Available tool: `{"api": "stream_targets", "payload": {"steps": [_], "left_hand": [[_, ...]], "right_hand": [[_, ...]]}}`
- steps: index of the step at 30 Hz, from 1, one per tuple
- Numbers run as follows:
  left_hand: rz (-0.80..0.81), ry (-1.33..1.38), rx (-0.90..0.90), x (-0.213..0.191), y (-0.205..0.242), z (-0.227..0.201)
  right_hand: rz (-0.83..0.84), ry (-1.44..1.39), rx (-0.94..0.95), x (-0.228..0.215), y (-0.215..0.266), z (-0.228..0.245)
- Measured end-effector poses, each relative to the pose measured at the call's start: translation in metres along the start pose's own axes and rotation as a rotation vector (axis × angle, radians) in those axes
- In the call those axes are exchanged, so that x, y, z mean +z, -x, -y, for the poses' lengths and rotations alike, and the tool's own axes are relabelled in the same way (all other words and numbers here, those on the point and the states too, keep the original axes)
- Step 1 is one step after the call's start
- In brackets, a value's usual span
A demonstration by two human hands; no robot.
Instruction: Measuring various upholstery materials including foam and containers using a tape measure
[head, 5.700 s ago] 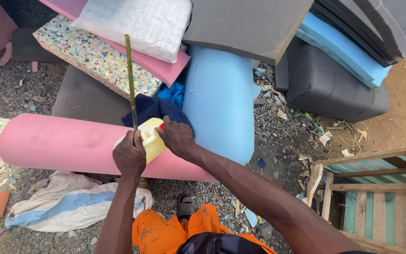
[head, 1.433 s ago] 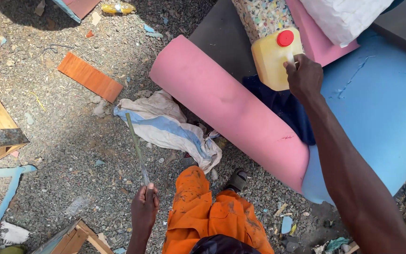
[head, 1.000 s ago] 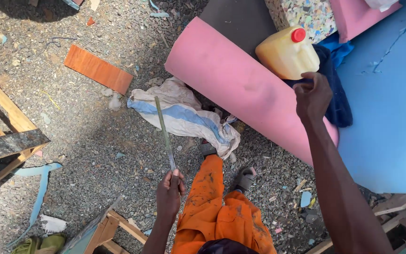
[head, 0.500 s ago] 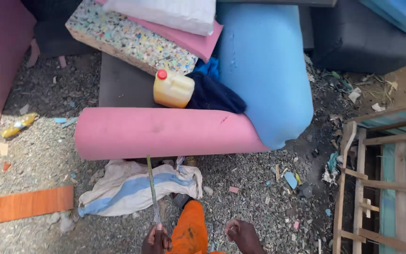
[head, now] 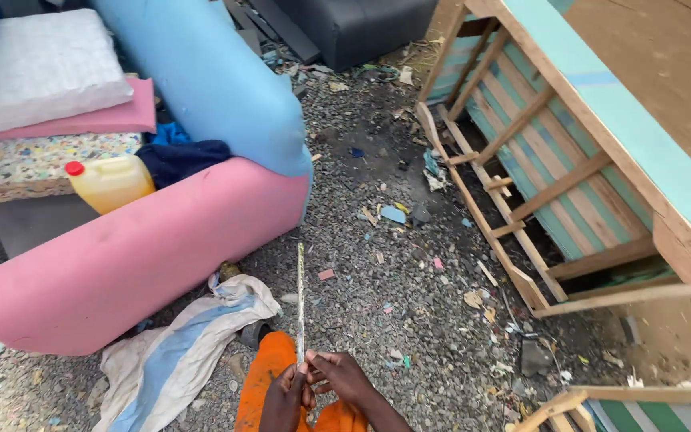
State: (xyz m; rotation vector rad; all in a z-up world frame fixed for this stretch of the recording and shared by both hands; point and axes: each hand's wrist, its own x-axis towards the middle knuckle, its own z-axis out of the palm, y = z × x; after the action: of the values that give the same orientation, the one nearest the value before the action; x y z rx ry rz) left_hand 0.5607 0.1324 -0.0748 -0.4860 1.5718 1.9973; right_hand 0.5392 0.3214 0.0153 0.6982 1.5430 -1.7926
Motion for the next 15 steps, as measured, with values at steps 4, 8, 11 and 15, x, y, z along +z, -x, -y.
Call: {"api": "stream_targets", "payload": {"steps": [4, 8, 11, 15], "left_hand": [[0.081, -0.127, 0.018, 0.051, 0.059, 0.008], [0.16, -0.288, -0.084, 0.061, 0.088, 0.017], [0.256, -0.603, -0.108, 0.066, 0.097, 0.02], [0.321, -0.578, -0.198, 0.095, 0.134, -0.002]], "right_hand": [[-0.059, -0.28, -0.037, -0.014, 0.065, -0.044], [-0.139, -0.55, 0.0, -0.031, 0.092, -0.081], [-0.249, -0.534, 0.02, -0.043, 0.105, -0.095], [-0.471, -0.352, -0.008, -0.087, 0.117, -0.111]]}}
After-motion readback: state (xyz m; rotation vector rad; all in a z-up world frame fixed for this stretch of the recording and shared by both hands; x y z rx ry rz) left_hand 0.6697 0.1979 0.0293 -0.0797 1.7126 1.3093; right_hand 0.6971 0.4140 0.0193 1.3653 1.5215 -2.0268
